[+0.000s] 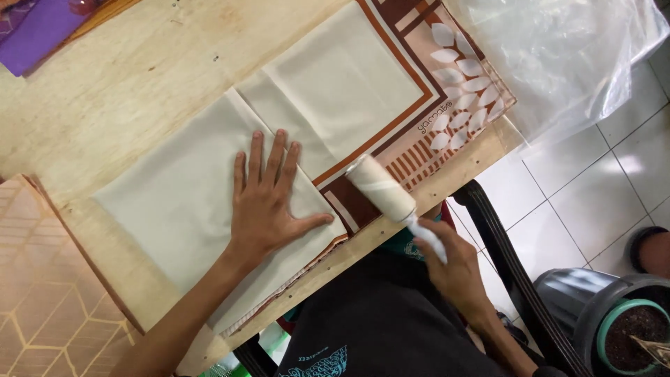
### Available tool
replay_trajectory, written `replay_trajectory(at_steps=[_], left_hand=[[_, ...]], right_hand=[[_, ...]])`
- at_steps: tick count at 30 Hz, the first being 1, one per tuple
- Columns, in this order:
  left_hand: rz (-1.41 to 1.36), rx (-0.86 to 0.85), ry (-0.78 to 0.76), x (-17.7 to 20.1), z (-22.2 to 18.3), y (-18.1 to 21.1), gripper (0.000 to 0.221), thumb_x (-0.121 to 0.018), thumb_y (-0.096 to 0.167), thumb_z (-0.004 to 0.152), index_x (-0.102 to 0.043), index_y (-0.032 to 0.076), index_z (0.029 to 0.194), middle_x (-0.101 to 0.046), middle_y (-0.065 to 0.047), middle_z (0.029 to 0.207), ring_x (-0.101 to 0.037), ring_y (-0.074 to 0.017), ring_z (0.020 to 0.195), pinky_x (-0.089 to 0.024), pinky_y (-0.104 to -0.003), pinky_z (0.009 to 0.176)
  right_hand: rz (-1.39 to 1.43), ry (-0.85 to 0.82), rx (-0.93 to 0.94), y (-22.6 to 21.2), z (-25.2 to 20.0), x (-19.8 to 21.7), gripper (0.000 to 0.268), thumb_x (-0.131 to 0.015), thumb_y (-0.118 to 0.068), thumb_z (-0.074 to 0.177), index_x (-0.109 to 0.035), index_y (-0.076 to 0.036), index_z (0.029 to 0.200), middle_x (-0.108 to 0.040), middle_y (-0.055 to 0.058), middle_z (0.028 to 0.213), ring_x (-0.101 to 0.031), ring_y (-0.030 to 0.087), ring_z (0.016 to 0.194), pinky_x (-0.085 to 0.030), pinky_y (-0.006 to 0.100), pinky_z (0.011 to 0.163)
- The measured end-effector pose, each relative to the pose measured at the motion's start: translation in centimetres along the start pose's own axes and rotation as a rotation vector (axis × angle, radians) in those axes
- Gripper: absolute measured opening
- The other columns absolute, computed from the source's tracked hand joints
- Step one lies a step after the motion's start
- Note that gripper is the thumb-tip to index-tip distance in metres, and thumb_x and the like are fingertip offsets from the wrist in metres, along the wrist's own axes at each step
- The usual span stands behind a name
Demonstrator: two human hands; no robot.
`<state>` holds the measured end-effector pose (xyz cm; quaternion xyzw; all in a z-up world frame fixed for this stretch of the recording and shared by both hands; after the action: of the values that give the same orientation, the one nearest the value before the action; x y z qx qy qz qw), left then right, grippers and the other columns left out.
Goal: Using a lint roller to remove lint and dust from a patterned scarf, folding it repeatedly to clean all surfaces.
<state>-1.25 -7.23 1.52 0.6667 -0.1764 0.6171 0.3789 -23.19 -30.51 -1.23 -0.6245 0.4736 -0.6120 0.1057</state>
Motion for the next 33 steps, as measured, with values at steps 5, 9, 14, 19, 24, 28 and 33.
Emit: replay_trajectory(at_steps=[5,9,14,19,24,28,33], left_hand=[[0.017,-0.006,0.008,-0.1,-0.2,0.1,0.123,-0.049,0.096,0.077,-0.022,0.017,0.167,-0.016,-0.007,0.174,-0.012,-0.0358,0.161,-0.016,-0.061,0.127],[0.008,-0.010,0.016,-0.1,-0.2,-0.1,0.122,-0.048,0.096,0.078,-0.020,0.017,0.167,-0.014,-0.007,0.174,-0.009,-0.0360,0.161,-0.013,-0.061,0.128],[-0.011,-0.008,0.008,-0.6,-0.3,-0.2,0.120,-0.037,0.096,0.081,-0.013,0.017,0.168,-0.007,-0.008,0.175,-0.002,-0.0341,0.161,-0.007,-0.060,0.129],[-0.061,-0.089,0.066,-1.7,-0.5,0.5,0.106,-0.039,0.094,0.083,-0.026,0.028,0.166,-0.017,-0.003,0.174,-0.009,-0.0375,0.160,-0.003,-0.061,0.125],[-0.082,-0.091,0.070,-1.8,-0.5,0.4,0.100,-0.038,0.091,0.085,-0.033,0.029,0.163,-0.026,-0.003,0.170,-0.018,-0.0356,0.158,-0.010,-0.061,0.124],[-0.034,-0.121,0.080,-1.2,-0.5,0.6,0.097,-0.039,0.088,0.088,-0.036,0.025,0.162,-0.034,-0.006,0.167,-0.026,-0.0380,0.155,-0.017,-0.062,0.122],[-0.069,-0.114,0.053,-1.8,-0.6,0.3,0.097,-0.039,0.088,0.088,-0.033,0.027,0.163,-0.028,-0.005,0.170,-0.021,-0.0374,0.157,-0.012,-0.062,0.123]], right_hand=[[-0.111,0.152,0.173,0.8,2.1,3.3,0.024,-0.059,-0.019,0.102,-0.062,-0.004,0.121,-0.074,0.016,0.120,-0.066,0.019,0.059,-0.049,0.033,0.048],[-0.211,0.376,0.015,3.3,4.6,8.2,0.025,-0.064,-0.010,0.110,-0.057,-0.003,0.133,-0.069,0.023,0.097,-0.063,0.025,0.065,-0.050,0.036,0.049],[-0.233,0.502,0.134,-1.1,3.5,9.2,0.023,-0.061,-0.001,0.114,-0.051,0.002,0.134,-0.062,0.021,0.090,-0.052,0.022,0.061,-0.034,0.033,0.047],[-0.177,0.418,0.383,-7.9,5.0,2.0,0.029,-0.066,-0.022,0.104,-0.064,-0.013,0.131,-0.075,0.014,0.098,-0.071,0.040,0.086,-0.055,0.048,0.076],[-0.294,0.283,0.643,-10.9,11.2,-5.9,0.024,-0.065,-0.021,0.103,-0.067,-0.012,0.125,-0.068,0.009,0.089,-0.065,0.028,0.080,-0.051,0.036,0.074],[-0.532,0.192,0.763,-12.1,14.2,-8.1,0.024,-0.057,-0.021,0.106,-0.070,-0.010,0.123,-0.062,0.009,0.080,-0.052,0.023,0.070,-0.042,0.033,0.068],[-0.462,0.283,0.620,-9.6,19.9,-2.9,0.023,-0.055,-0.013,0.110,-0.067,-0.003,0.126,-0.057,0.012,0.084,-0.050,0.024,0.074,-0.042,0.035,0.070]])
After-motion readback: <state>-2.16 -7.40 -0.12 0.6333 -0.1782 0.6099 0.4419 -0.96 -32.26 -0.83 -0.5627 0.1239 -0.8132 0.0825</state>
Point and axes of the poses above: each hand's wrist, its own z-axis towards the middle knuckle, its own x-axis out of the back of the hand, y = z × x, the point moved 8 cm from there along z, towards the middle knuckle
